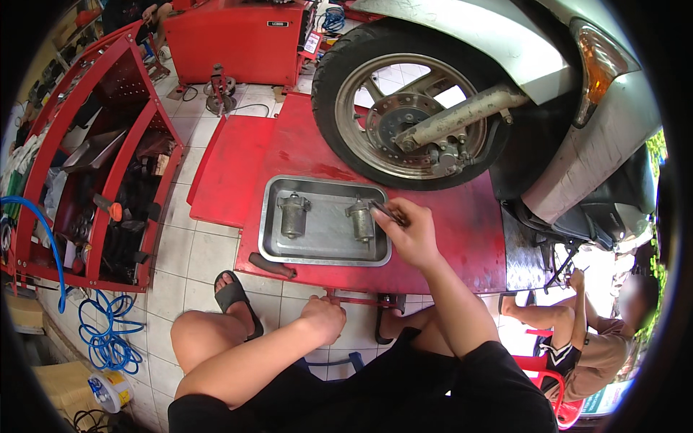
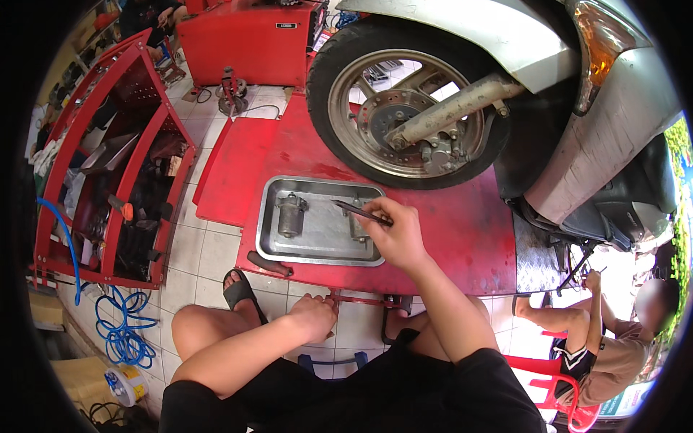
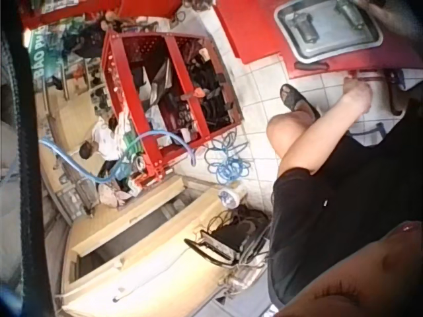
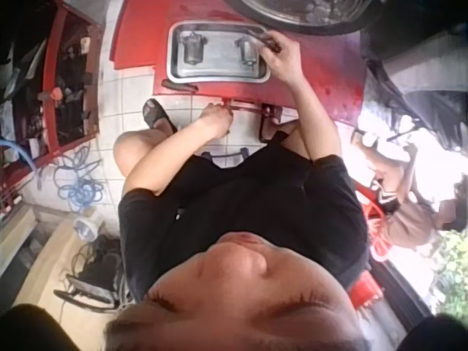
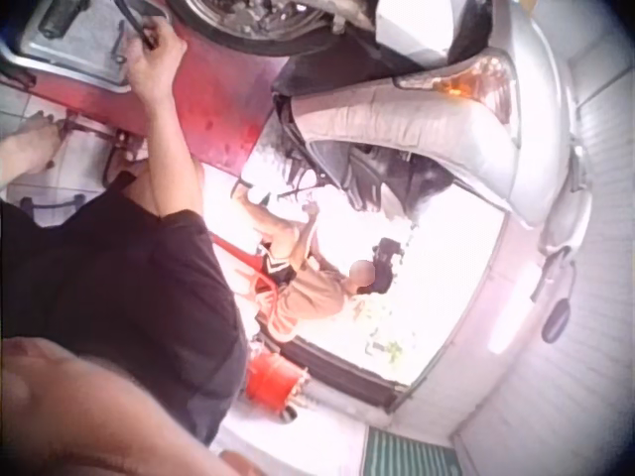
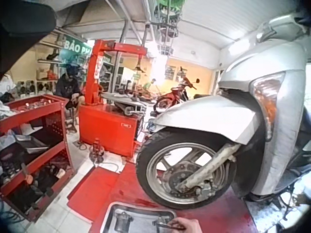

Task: The person sits on a low stool and uses a screwdriver to manipulate a cylindrical metal part, likely a starter motor, held over a metal tray. They then stand and use a wrench to tighten a bolt on the rear wheel hub of a scooter.

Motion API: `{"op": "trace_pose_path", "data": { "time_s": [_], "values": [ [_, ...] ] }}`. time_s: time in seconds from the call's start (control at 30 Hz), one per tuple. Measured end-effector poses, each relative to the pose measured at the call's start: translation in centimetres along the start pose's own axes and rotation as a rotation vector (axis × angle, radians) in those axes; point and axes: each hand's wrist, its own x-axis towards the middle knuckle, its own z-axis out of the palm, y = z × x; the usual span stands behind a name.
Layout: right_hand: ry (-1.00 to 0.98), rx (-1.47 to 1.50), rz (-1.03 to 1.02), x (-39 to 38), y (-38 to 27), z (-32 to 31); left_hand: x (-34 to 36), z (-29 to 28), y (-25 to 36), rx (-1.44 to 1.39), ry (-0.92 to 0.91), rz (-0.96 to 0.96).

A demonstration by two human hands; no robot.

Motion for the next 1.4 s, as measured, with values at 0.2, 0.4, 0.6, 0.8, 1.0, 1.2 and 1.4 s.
{"op": "trace_pose_path", "data": {
  "time_s": [0.2,0.4,0.6,0.8,1.0,1.2,1.4],
  "values": [
    [-0.232,-0.577,0.161,2.0,4.7,2.4,0.4,0.9,0.1,0.009,0.016,0.002],
    [-0.290,-0.745,0.389,1.8,3.9,5.5,0.2,1.1,-0.3,-0.051,0.020,0.001],
    [-0.371,-0.818,0.457,1.6,4.5,6.5,-0.4,1.9,-0.3,-0.011,0.140,-0.003],
    [-0.268,-0.688,0.373,1.8,9.3,6.6,-1.6,-0.4,-0.6,-0.059,0.072,-0.004],
    [-0.294,0.317,0.638,1.1,4.1,4.4,-3.7,-4.9,-4.3,-0.310,0.282,-0.088],
    [-0.443,0.467,0.576,-0.6,-1.0,3.0,-2.1,-4.9,-9.8,-1.545,0.894,-0.058],
    [-0.397,0.282,0.392,-1.7,-1.4,5.3,1.6,-4.5,-6.6,-2.385,0.816,0.216]
  ]
}}
